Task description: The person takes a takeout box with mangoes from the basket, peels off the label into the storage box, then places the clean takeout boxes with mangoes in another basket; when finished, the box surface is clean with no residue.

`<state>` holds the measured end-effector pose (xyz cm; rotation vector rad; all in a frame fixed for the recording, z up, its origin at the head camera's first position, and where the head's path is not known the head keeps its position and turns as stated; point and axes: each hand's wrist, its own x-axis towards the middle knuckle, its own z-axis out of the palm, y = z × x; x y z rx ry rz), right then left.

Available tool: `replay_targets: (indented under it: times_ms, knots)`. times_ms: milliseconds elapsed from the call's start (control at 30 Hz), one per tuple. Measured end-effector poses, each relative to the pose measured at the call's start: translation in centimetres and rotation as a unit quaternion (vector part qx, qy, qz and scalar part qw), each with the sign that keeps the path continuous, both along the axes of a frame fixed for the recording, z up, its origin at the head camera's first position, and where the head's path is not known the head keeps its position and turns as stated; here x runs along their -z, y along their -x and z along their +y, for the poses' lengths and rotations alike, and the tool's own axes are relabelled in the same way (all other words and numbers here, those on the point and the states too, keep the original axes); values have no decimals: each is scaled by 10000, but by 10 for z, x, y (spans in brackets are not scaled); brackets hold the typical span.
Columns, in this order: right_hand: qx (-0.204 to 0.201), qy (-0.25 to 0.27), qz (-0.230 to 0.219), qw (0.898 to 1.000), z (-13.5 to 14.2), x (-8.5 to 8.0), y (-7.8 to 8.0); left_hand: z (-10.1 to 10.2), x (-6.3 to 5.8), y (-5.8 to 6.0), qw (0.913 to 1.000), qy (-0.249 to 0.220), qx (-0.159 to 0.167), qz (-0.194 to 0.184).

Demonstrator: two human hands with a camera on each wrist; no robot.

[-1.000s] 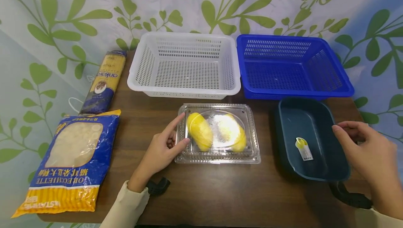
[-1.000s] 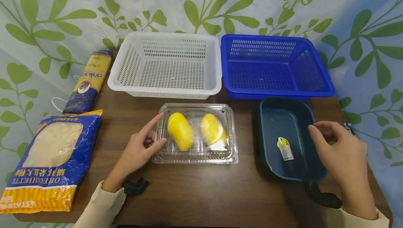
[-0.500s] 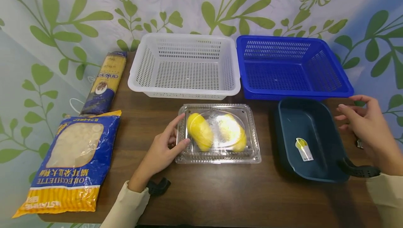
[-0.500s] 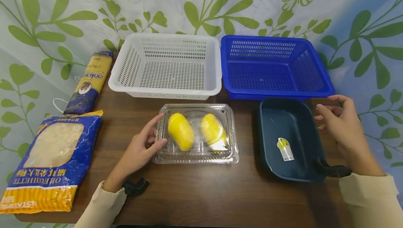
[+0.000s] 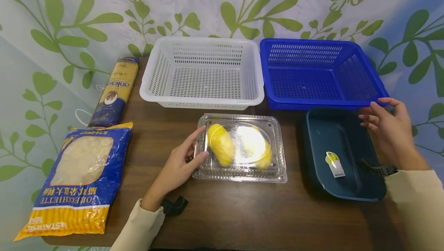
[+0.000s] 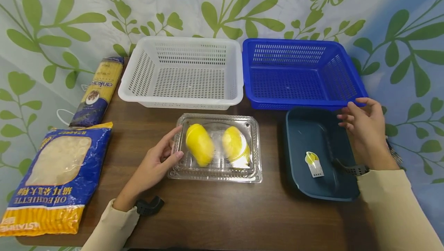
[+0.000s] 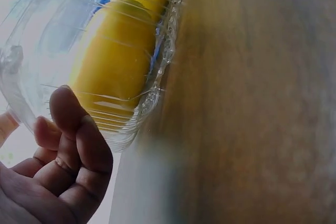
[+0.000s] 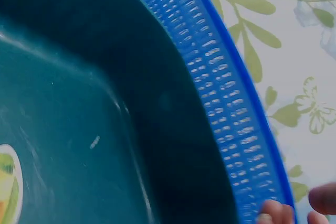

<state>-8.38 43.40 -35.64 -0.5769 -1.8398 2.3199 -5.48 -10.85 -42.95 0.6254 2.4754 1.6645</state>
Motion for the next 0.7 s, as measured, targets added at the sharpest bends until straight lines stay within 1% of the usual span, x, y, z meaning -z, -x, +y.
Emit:
replay_targets:
  times_ms: [133,200,300,433,600,700]
  knots:
    - [456,573,201,9971,-1,6,6,0,-1,0,10000,-45,47,-26]
    - [608,725,245,9952,0,9,9,0,-1,0,9999,-76,88,-60]
    - [765,554,151,9954,0,11,9,0,0,-1,9998,-85,135,-110]
    - [859,317,-1,9958,1,12,9,1,-2,-2,9998,-77,148,-107]
    - [864,197,-76,9960,1,12,11,2,-7,-4,9999,-33,102,-64]
    - [835,168,-38,9964,0,12,12,3,-12,-4,9999,-10,97,-55]
